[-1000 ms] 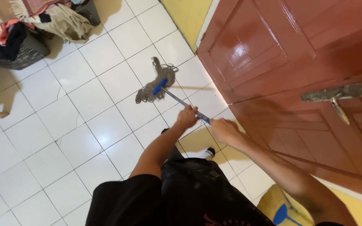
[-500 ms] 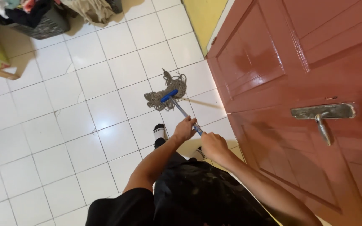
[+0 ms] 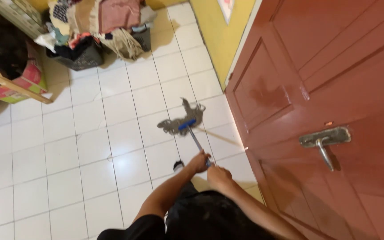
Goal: The person wrings out a mop in a bucket of water and then mops the tiled floor of a room, moving around a doorway and near laundry.
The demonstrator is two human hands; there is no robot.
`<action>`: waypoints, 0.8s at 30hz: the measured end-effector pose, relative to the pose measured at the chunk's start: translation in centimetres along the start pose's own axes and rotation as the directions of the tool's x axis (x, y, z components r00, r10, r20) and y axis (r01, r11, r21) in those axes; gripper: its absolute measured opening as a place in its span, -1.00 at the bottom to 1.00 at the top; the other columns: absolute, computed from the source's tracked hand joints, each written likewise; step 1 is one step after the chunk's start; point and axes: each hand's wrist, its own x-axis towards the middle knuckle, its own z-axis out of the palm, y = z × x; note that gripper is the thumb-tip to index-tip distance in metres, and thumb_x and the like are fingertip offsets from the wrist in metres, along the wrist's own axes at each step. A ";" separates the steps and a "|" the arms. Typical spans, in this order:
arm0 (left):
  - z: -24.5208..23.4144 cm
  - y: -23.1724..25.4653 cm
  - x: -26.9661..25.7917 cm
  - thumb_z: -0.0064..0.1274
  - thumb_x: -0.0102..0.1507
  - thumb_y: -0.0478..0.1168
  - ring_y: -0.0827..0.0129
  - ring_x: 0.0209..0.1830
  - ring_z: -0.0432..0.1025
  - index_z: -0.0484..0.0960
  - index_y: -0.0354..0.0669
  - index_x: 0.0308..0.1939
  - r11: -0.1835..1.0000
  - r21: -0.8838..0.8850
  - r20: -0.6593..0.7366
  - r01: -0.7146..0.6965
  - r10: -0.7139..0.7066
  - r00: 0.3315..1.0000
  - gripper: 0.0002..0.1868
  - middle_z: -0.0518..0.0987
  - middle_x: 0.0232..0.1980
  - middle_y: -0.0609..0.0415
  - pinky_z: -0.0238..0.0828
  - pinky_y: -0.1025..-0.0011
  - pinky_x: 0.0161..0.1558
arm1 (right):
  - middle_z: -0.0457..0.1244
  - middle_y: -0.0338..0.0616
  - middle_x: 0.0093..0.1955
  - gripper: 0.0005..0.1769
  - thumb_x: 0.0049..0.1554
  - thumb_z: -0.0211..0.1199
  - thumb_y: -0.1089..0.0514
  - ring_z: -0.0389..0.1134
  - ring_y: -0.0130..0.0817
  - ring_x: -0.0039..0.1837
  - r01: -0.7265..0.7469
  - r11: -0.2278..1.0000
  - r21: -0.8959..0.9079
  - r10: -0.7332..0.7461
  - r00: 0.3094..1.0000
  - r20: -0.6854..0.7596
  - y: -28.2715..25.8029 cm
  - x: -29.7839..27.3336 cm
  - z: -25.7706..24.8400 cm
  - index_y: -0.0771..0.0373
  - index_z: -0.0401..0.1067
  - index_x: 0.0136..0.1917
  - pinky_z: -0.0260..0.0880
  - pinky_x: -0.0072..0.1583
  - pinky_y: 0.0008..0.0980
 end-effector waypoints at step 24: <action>-8.0 -6.0 6.9 0.15 0.23 0.19 -0.09 0.57 0.05 0.53 -0.03 0.22 0.951 0.305 0.241 0.039 -0.117 0.963 -0.41 0.37 0.38 -0.23 -0.08 -0.34 0.45 | 0.40 0.11 -0.06 -0.40 0.15 -0.02 0.30 0.46 0.02 0.02 -0.106 0.993 -0.059 0.106 0.994 0.002 -5.5 6.9 -5.2 0.33 0.19 0.47 0.47 0.06 -0.02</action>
